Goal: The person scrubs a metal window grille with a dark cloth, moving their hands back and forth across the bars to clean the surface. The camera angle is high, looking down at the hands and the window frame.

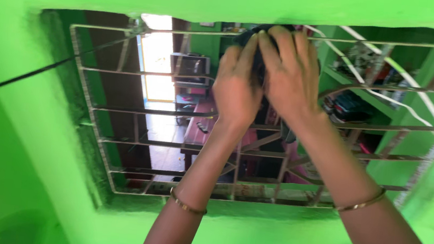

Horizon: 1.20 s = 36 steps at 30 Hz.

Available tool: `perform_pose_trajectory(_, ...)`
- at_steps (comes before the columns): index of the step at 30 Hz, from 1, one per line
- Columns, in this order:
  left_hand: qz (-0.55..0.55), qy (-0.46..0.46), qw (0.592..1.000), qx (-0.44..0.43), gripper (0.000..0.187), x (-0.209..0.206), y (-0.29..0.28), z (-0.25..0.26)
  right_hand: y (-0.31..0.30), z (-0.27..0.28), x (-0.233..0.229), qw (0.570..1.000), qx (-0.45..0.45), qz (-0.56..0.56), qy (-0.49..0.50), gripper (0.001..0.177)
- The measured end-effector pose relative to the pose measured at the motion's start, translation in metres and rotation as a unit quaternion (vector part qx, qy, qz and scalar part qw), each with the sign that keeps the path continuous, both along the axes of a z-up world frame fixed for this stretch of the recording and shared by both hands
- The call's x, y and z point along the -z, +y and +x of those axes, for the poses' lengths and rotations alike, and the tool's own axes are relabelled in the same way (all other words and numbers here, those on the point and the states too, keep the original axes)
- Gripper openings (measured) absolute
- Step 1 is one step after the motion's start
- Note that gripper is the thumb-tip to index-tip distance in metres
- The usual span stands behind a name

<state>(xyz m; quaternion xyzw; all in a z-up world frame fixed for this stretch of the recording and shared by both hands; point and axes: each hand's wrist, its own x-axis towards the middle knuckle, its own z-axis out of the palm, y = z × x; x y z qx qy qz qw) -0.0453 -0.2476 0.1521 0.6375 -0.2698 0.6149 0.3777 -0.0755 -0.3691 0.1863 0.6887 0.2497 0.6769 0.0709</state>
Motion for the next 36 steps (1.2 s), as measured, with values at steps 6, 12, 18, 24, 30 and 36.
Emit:
perform_pose_trajectory(6, 0.058, 0.008, 0.997, 0.059, 0.071, -0.006, -0.095, 0.001, -0.096, -0.014, 0.003, 0.993, 0.116, -0.015, 0.001, 0.041)
perform_pose_trajectory(12, 0.054, -0.002, 0.997, 0.061, 0.062, -0.007, -0.157, -0.018, -0.148, -0.037, 0.007, 0.994, 0.104, 0.032, 0.007, 0.036)
perform_pose_trajectory(18, 0.114, -0.083, 0.990, -0.006, 0.046, -0.030, -0.189, -0.011, -0.178, -0.023, -0.001, 0.992, 0.080, 0.090, -0.040, 0.029)
perform_pose_trajectory(24, 0.189, -0.079, 0.978, -0.032, 0.035, -0.025, -0.284, 0.005, -0.267, -0.019, 0.015, 0.982, 0.156, 0.091, -0.055, 0.036)
perform_pose_trajectory(30, 0.206, -0.122, 0.971, -0.020, 0.017, -0.047, -0.394, -0.004, -0.365, -0.035, 0.008, 0.959, 0.244, 0.142, -0.022, 0.032)
perform_pose_trajectory(36, 0.194, -0.130, 0.972, -0.024, 0.011, -0.036, -0.408, -0.002, -0.387, -0.031, 0.018, 0.952, 0.267, 0.147, -0.014, 0.031)
